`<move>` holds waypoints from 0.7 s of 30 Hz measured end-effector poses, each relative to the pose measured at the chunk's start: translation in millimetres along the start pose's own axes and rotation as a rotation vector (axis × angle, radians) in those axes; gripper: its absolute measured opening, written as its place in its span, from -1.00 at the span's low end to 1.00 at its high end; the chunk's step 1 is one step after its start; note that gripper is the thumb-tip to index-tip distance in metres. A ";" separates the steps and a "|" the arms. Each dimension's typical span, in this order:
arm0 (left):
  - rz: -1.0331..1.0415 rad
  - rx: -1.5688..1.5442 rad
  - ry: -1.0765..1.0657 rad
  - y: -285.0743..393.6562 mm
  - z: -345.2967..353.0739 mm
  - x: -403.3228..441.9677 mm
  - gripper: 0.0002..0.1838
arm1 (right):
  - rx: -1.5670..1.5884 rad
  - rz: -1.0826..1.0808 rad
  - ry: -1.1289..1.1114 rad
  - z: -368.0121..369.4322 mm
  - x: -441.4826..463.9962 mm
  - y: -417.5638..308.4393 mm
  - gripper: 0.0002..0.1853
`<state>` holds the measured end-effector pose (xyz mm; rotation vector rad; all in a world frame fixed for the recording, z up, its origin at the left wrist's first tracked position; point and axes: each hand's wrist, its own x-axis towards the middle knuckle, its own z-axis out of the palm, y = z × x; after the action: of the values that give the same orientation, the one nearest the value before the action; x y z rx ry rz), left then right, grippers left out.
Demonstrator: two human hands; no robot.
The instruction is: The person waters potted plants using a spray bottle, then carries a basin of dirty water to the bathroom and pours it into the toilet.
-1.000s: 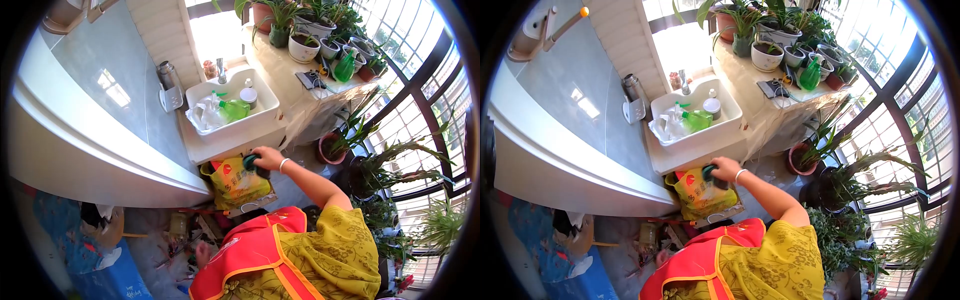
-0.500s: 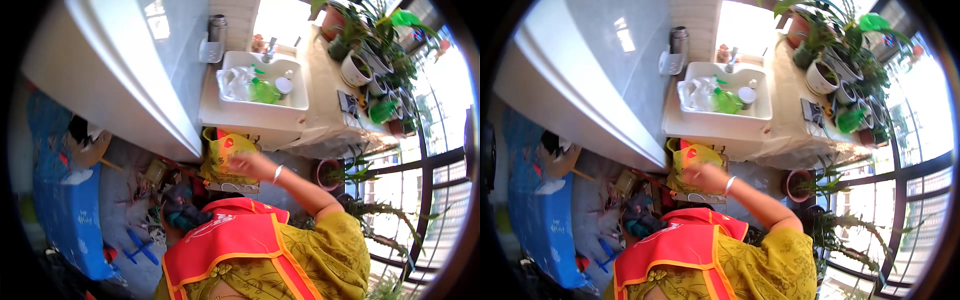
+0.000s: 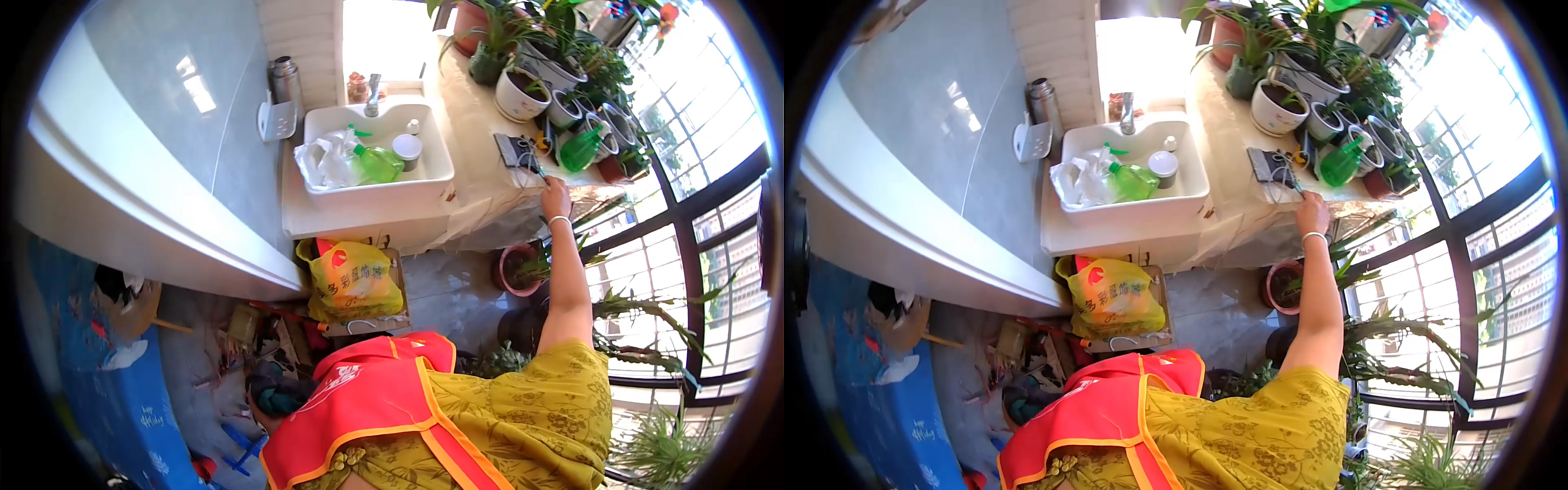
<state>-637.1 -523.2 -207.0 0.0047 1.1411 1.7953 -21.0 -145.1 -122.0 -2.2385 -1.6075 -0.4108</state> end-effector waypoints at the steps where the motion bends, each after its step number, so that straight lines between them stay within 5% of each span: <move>1: 0.000 0.000 -0.002 -1.3 -1.7 1.7 -0.57 | 0.010 -0.019 -0.008 -1.0 -2.7 -1.2 -0.72; 21: -0.016 -0.020 -0.043 -7.8 -12.7 -4.7 -0.61 | 0.078 -0.062 -0.256 -14.3 21.9 48.0 -0.71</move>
<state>-634.9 -534.7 -217.4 0.0225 1.0894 1.7843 31.0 -147.0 -105.3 -2.2603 -1.7885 -0.0765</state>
